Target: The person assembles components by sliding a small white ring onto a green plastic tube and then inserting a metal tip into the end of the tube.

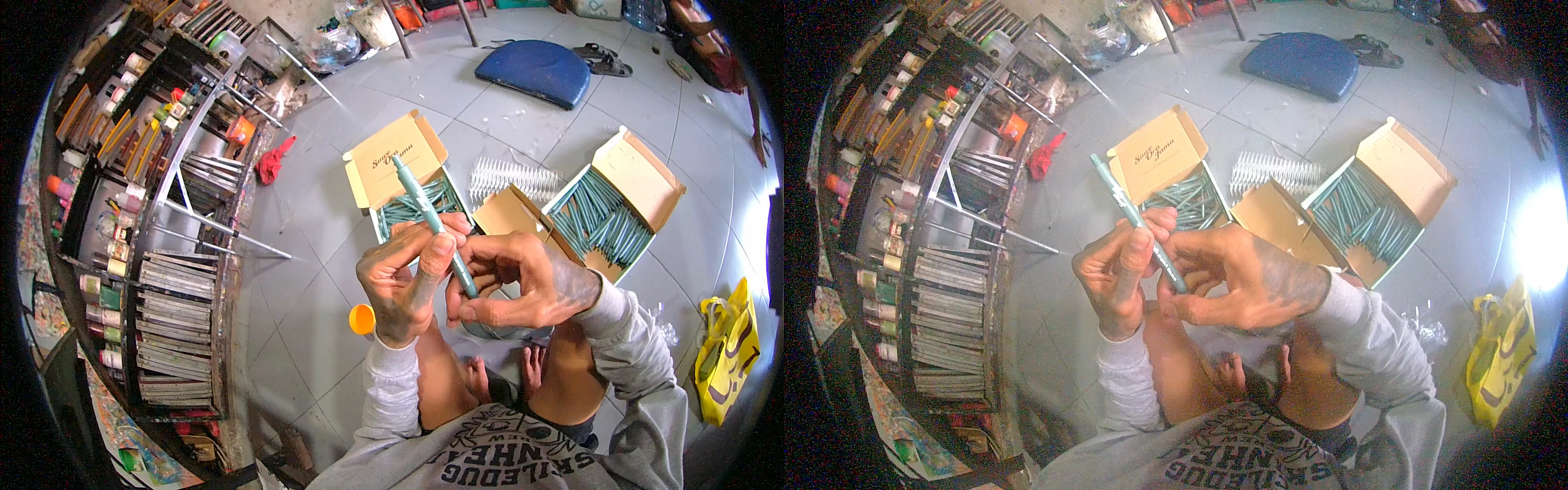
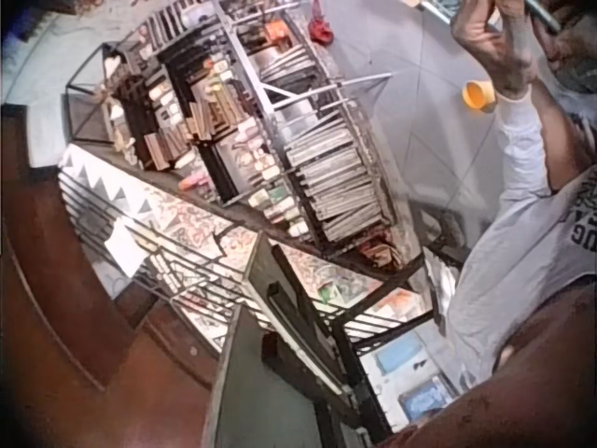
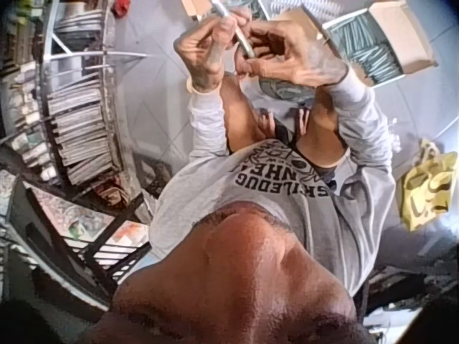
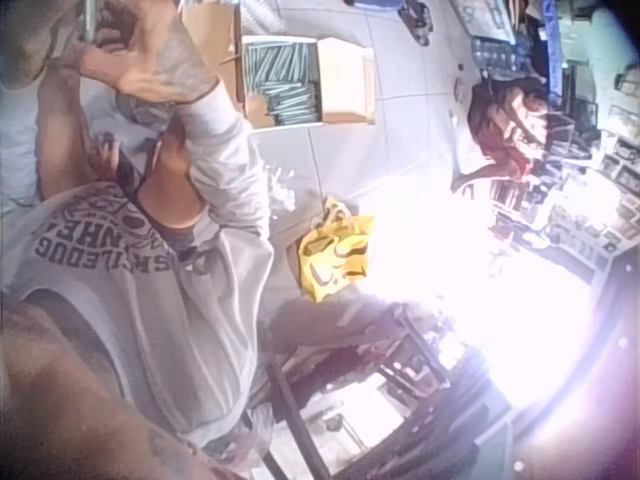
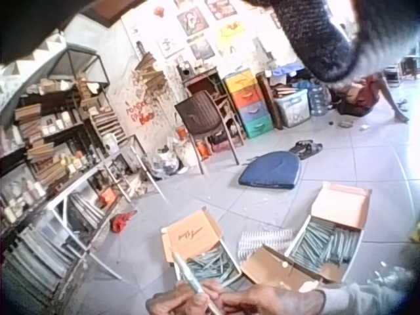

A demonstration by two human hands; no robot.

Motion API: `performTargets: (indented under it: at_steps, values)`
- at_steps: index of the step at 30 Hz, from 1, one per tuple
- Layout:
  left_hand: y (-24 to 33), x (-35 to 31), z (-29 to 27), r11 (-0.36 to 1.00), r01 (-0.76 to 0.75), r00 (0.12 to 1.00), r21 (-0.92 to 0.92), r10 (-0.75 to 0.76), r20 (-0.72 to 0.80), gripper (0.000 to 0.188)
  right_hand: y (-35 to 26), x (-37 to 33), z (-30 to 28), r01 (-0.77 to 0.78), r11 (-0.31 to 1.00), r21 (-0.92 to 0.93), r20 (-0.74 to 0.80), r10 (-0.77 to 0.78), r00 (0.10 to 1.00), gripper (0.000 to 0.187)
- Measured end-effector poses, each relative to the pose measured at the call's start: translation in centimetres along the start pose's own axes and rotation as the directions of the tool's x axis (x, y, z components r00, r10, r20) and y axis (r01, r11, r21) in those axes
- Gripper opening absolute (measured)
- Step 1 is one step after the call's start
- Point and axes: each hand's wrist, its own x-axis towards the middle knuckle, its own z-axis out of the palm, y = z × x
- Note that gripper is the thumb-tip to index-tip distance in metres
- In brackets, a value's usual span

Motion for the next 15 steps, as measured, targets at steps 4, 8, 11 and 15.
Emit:
performTargets:
  at_steps: [4,8,11,15]
  values:
    - [0.0,0.2,0.5,0.999,-0.036,0.998,-0.012,0.035,-0.044,0.019,0.4,0.2,-0.1,0.012,0.979,-0.204,-0.088,-0.03,0.996,0.043]
    - [0.2,-0.1,0.6,0.999,0.035,0.994,0.035,-0.031,-0.1,0.018,1.1,0.2,-0.2,0.039,0.911,-0.41,-0.145,-0.107,0.984,0.043]
    - [-0.2,-0.2,0.6,0.994,0.026,0.98,0.104,-0.005,-0.196,0.016,1.9,0.6,0.8,0.057,0.795,-0.604,-0.349,-0.328,0.878,0.035]
    - [-0.6,-0.5,1.1,0.993,0.02,0.946,0.115,0.019,-0.323,0.017,2.5,0.6,1.2,0.065,0.713,-0.698,-0.376,-0.442,0.814,0.029]
